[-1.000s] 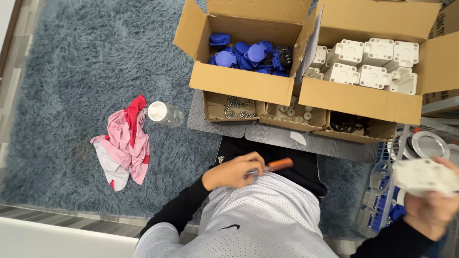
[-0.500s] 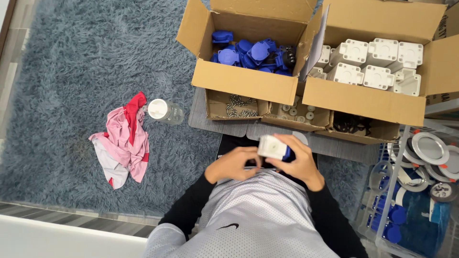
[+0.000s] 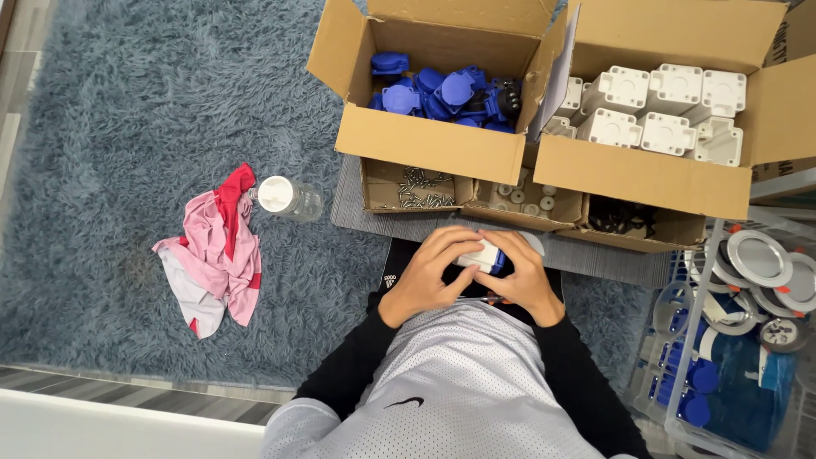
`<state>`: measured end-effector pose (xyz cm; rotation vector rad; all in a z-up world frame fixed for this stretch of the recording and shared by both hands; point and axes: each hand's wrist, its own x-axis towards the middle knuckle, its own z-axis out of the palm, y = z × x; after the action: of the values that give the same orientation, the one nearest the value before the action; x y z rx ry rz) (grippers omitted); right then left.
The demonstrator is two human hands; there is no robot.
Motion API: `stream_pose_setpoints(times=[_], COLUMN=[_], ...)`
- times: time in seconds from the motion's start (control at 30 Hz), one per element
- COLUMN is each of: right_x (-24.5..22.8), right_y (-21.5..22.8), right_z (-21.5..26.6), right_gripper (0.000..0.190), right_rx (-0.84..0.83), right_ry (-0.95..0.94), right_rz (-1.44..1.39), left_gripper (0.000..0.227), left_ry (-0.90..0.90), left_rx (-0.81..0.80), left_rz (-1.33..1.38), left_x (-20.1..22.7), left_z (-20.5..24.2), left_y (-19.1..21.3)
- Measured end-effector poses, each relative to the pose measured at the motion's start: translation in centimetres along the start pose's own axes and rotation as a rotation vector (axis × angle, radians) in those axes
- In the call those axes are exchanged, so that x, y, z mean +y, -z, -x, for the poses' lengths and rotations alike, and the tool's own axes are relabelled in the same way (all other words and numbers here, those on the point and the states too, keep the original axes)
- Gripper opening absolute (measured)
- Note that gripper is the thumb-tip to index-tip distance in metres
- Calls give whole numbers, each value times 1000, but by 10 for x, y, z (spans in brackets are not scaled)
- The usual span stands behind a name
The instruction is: Assembling plastic hardware components by attaching inserts and tightening screws with a screwdriver
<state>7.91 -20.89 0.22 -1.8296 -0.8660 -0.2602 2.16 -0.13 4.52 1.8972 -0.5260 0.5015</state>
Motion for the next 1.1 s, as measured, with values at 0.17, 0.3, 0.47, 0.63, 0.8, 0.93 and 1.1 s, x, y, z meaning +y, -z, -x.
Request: stream_pose_setpoints(times=[0.17, 0.3, 0.47, 0.63, 0.8, 0.93, 1.1], right_x=[4, 3, -2, 2, 6, 15, 5], right_y=[0, 0, 1, -1, 0, -3, -1], right_z=[2, 1, -1, 2, 5, 10, 3], right_gripper=[64, 65, 63, 62, 62, 60, 54], right_rx=[16, 10, 13, 15, 10, 22, 22], right_ry=[12, -8, -18, -23, -14, 12, -1], right_rz=[-15, -11, -1, 10, 24, 29, 19], left_gripper=[28, 23, 18, 17, 28, 43, 9], left_ry=[42, 48, 132, 181, 125, 0, -77], left_rx=[39, 69, 100, 153, 232, 223, 15], left_rz=[31, 53, 118, 138, 90, -43, -127], left_x=[-8, -10, -8, -9, -10, -2, 12], left_z=[1, -2, -5, -3, -9, -12, -14], left_y=[-7, -7, -6, -10, -19, -21, -4])
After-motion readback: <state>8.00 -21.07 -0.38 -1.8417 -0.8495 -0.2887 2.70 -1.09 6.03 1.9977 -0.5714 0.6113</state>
